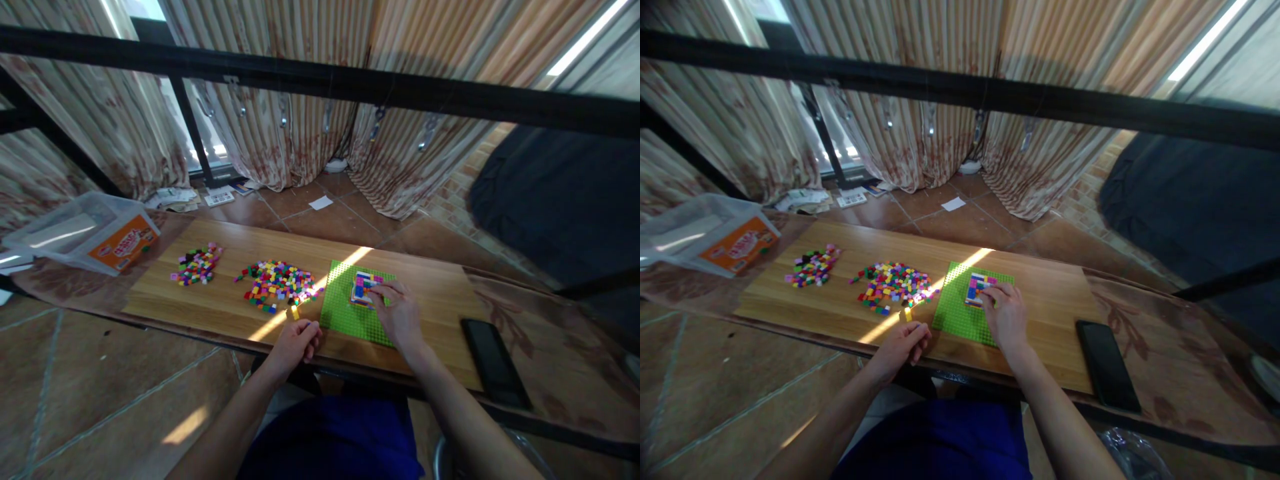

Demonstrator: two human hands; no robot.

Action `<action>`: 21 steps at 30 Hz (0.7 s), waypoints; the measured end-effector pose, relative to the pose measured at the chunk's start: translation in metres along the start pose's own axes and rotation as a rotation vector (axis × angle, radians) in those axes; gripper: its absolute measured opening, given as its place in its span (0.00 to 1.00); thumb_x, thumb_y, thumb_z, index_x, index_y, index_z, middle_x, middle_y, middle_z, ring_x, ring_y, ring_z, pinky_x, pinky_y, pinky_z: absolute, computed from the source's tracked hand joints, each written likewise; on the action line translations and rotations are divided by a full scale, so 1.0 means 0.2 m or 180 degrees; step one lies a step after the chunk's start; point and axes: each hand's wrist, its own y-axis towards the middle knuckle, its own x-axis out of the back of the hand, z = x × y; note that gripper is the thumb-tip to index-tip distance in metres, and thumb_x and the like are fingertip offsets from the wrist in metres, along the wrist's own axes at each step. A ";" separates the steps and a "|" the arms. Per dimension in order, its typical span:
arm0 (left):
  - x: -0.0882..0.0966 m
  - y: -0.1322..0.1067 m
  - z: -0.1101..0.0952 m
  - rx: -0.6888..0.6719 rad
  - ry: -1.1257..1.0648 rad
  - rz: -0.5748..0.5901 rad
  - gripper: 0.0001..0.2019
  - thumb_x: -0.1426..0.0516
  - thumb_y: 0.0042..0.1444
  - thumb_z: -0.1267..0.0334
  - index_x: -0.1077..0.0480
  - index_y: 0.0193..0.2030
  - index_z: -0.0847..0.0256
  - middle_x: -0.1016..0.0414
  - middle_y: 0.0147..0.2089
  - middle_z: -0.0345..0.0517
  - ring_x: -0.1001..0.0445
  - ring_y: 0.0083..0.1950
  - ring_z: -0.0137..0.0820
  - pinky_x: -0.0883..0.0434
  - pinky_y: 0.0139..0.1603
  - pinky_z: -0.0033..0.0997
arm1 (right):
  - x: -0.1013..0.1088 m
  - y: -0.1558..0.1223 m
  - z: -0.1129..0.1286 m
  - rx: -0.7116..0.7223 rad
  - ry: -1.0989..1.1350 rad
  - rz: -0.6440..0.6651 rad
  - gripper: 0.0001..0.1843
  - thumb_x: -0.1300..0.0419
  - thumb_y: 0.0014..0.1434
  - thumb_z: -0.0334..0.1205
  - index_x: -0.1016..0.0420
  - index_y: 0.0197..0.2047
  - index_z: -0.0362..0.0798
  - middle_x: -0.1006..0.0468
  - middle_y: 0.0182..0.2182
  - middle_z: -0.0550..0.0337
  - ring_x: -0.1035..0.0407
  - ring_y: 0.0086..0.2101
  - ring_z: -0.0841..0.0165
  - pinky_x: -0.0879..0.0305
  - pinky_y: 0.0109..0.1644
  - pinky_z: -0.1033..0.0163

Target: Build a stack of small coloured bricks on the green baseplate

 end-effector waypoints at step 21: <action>-0.01 0.00 -0.01 0.0076 0.0064 -0.0024 0.17 0.45 0.56 0.50 0.32 0.29 0.64 0.34 0.23 0.36 0.41 0.15 0.18 0.44 0.16 0.20 | 0.07 -0.04 0.11 0.0946 -0.1759 0.0623 0.12 0.49 0.66 0.32 0.25 0.44 0.46 0.25 0.42 0.48 0.37 0.39 0.57 0.41 0.40 0.54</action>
